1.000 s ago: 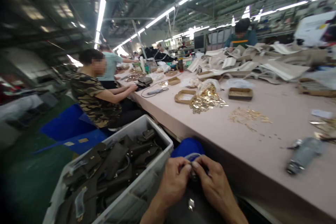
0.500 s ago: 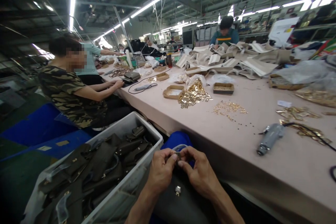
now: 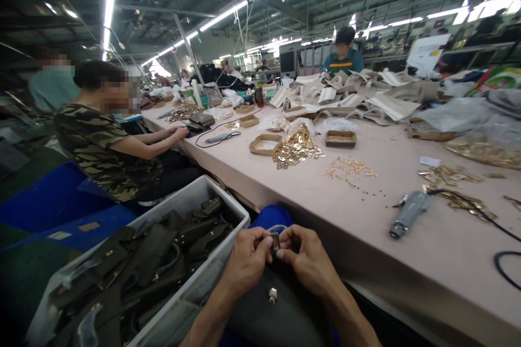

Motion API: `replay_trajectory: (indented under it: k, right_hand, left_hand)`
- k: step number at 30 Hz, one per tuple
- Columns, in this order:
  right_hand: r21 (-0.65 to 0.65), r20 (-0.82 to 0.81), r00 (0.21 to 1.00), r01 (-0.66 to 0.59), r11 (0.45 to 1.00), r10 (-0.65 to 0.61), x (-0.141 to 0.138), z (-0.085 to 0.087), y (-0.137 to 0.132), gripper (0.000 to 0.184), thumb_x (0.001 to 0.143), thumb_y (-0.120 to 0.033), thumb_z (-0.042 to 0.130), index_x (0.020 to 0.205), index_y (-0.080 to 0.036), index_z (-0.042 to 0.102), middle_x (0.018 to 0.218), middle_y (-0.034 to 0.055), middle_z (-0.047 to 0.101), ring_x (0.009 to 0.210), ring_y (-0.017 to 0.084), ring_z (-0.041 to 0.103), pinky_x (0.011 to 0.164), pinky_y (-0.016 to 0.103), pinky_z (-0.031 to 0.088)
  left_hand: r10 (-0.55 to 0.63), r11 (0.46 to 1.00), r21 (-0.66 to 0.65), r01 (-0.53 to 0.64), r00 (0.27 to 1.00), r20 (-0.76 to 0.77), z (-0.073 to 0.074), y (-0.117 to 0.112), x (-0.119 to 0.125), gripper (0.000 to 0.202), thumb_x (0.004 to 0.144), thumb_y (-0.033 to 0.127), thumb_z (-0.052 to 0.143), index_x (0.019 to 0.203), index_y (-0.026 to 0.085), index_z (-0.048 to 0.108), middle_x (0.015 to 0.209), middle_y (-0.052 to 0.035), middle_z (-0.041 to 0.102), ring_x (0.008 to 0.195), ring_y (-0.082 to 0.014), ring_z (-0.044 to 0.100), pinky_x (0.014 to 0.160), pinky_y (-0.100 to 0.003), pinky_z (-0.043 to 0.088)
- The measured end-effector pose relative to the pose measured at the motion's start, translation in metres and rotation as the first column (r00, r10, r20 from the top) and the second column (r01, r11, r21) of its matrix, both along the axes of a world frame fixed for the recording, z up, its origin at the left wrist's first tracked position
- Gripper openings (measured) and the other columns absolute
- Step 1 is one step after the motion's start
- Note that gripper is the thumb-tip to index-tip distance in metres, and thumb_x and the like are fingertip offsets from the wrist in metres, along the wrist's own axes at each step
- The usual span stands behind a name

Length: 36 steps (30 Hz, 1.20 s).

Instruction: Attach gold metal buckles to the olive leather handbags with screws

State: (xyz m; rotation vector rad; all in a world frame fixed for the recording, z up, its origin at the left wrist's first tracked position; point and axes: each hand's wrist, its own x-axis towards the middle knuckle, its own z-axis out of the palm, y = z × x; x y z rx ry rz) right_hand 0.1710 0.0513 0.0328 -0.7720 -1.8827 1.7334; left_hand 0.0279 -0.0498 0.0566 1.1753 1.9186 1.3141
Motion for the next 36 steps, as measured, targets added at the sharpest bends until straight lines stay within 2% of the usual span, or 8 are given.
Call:
replay_trajectory:
  k: [3,5,9,14,16,20,27,36]
  right_hand:
    - [-0.118,-0.062,0.995,0.067,0.991,-0.074,-0.006,-0.003,0.005,0.017,0.071,-0.021,0.08,0.082,-0.016,0.069,0.077,0.0014,0.069,0.072,0.016,0.061,0.069,0.028,0.047]
    - [-0.221,-0.074,0.989,0.108,0.969,-0.127,-0.011,-0.006,0.006,0.021,0.066,-0.022,0.083,0.08,-0.015,0.07,0.074,0.0022,0.07,0.068,0.016,0.061,0.065,0.027,0.046]
    - [-0.371,-0.044,0.98,0.165,0.914,-0.195,-0.016,-0.014,0.003,0.028,0.058,-0.023,0.086,0.081,-0.013,0.073,0.071,0.0033,0.071,0.065,0.016,0.062,0.064,0.028,0.047]
    - [-0.35,0.003,0.992,0.118,0.929,-0.125,-0.018,-0.018,0.004,0.03,0.066,-0.03,0.086,0.087,-0.013,0.075,0.07,0.0028,0.069,0.063,0.015,0.058,0.061,0.026,0.043]
    - [-0.256,0.001,0.998,0.066,0.964,-0.068,-0.02,-0.016,0.009,0.029,0.076,-0.038,0.082,0.093,-0.015,0.076,0.068,0.0009,0.066,0.062,0.014,0.055,0.06,0.026,0.041]
    - [0.012,0.073,0.995,0.071,0.997,-0.072,-0.028,-0.012,0.021,0.03,0.087,-0.045,0.074,0.081,-0.016,0.077,0.068,0.0022,0.065,0.062,0.014,0.053,0.058,0.026,0.039]
    - [-0.406,0.063,0.993,0.117,0.906,-0.1,-0.045,-0.022,0.018,0.044,0.078,-0.056,0.082,0.077,-0.013,0.074,0.05,0.0008,0.058,0.041,0.01,0.044,0.043,0.022,0.031]
    - [-0.424,0.064,0.998,0.041,0.905,-0.015,-0.056,-0.033,0.035,0.045,0.084,-0.058,0.077,0.082,-0.014,0.073,0.056,0.0012,0.06,0.047,0.011,0.049,0.048,0.023,0.038]
  left_hand:
    - [-0.078,0.997,-0.018,0.08,0.99,0.122,-0.002,0.001,-0.001,0.02,0.086,0.017,0.062,0.104,0.017,0.071,0.085,-0.0039,0.077,0.053,-0.0154,0.07,0.051,-0.024,0.048]
    - [-0.092,0.994,-0.035,0.101,0.975,0.202,-0.006,0.002,0.004,0.014,0.086,0.022,0.064,0.097,0.016,0.07,0.084,-0.0052,0.077,0.042,-0.0136,0.065,0.039,-0.022,0.042]
    - [0.103,0.995,-0.053,-0.09,0.926,0.362,-0.016,-0.001,0.016,0.01,0.083,0.024,0.067,0.086,0.014,0.068,0.063,-0.0031,0.072,0.029,-0.0108,0.049,0.03,-0.02,0.031]
    - [0.248,0.968,-0.061,-0.245,0.88,0.405,-0.022,-0.002,0.017,0.011,0.075,0.017,0.072,0.082,0.012,0.08,0.077,-0.0112,0.081,0.065,-0.0233,0.076,0.061,-0.029,0.057]
    - [0.269,0.963,-0.097,-0.252,0.874,0.405,-0.023,0.001,0.013,0.016,0.072,0.013,0.073,0.083,0.012,0.083,0.084,-0.013,0.083,0.079,-0.0279,0.079,0.073,-0.033,0.058]
    - [0.258,0.965,-0.152,-0.214,0.883,0.393,-0.027,0.009,0.006,0.016,0.071,0.011,0.072,0.082,0.013,0.084,0.084,-0.0125,0.083,0.077,-0.0287,0.077,0.072,-0.034,0.056]
    - [0.223,0.963,-0.207,-0.175,0.945,0.238,-0.018,0.006,-0.002,0.011,0.081,0.016,0.063,0.074,0.019,0.07,0.078,-0.0066,0.076,0.076,-0.0241,0.069,0.07,-0.032,0.047]
    - [0.339,0.924,-0.288,-0.252,0.888,0.31,-0.042,0.019,-0.011,0.008,0.08,0.023,0.064,0.077,0.018,0.07,0.073,-0.0072,0.073,0.069,-0.0229,0.065,0.068,-0.033,0.049]
